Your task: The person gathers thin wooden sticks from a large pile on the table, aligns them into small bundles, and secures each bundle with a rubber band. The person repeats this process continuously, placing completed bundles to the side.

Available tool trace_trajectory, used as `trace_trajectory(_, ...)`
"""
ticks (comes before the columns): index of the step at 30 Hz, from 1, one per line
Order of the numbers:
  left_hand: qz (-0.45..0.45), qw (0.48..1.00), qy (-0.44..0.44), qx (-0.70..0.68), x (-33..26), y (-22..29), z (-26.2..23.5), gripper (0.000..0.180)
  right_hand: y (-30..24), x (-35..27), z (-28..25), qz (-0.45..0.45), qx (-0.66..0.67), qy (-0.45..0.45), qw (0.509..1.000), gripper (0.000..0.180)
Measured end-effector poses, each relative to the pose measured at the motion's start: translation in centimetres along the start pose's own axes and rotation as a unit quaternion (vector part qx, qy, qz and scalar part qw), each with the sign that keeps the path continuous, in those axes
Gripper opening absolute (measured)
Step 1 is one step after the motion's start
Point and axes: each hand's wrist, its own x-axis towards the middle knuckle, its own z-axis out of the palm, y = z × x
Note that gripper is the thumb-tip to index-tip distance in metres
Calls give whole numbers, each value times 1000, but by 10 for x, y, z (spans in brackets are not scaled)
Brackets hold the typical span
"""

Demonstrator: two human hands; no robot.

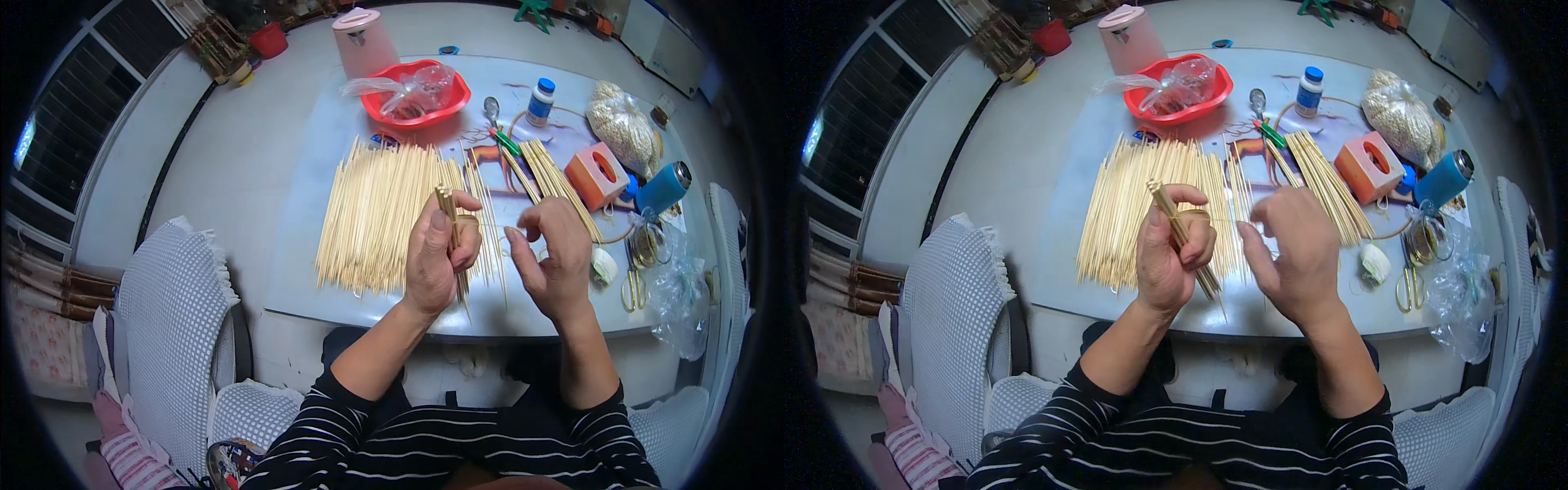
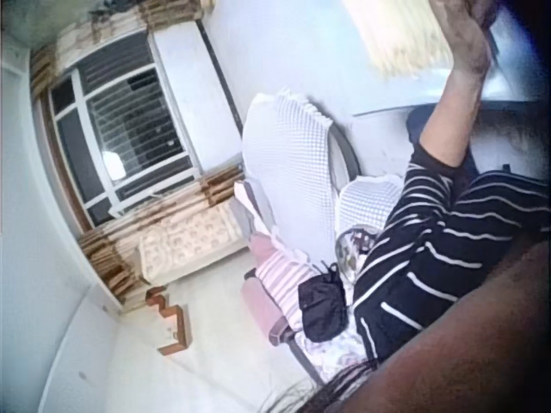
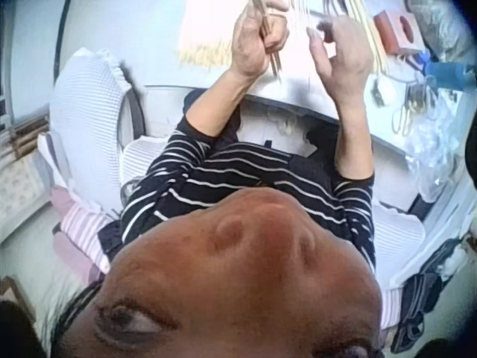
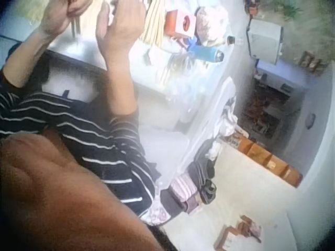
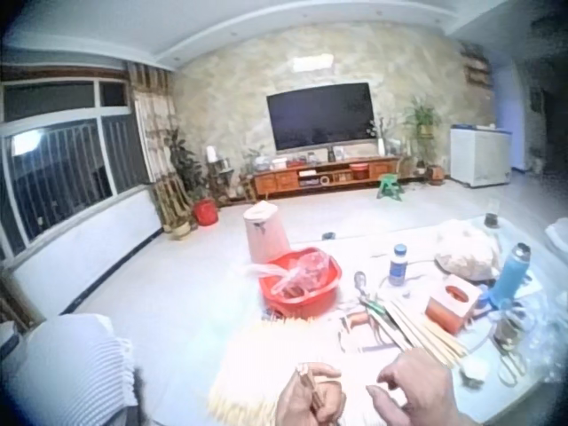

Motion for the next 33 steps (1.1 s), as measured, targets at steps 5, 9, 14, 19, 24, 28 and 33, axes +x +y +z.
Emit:
trace_trajectory(5,-7,999,12,-46,2,2,-4,41,15,-2,-6,137,283,-115,942,22)
trace_trajectory(9,-5,999,-18,-39,0,-6,-5,35,23,-10,8,228,692,-44,683,23)
trace_trajectory(14,-2,989,-55,137,-4,-8,0,35,21,-12,-3,271,707,26,653,33)
trace_trajectory(19,63,928,-45,364,0,-9,5,17,22,-9,-9,261,553,-27,791,45)
trace_trajectory(24,113,837,-64,531,4,-8,0,12,27,-3,-4,308,481,-89,816,36)
trace_trajectory(28,136,775,-123,604,5,-9,-2,11,43,-6,-9,420,486,-141,754,40)
trace_trajectory(33,173,680,-162,694,6,-7,-7,12,51,-7,-4,446,479,-190,732,40)
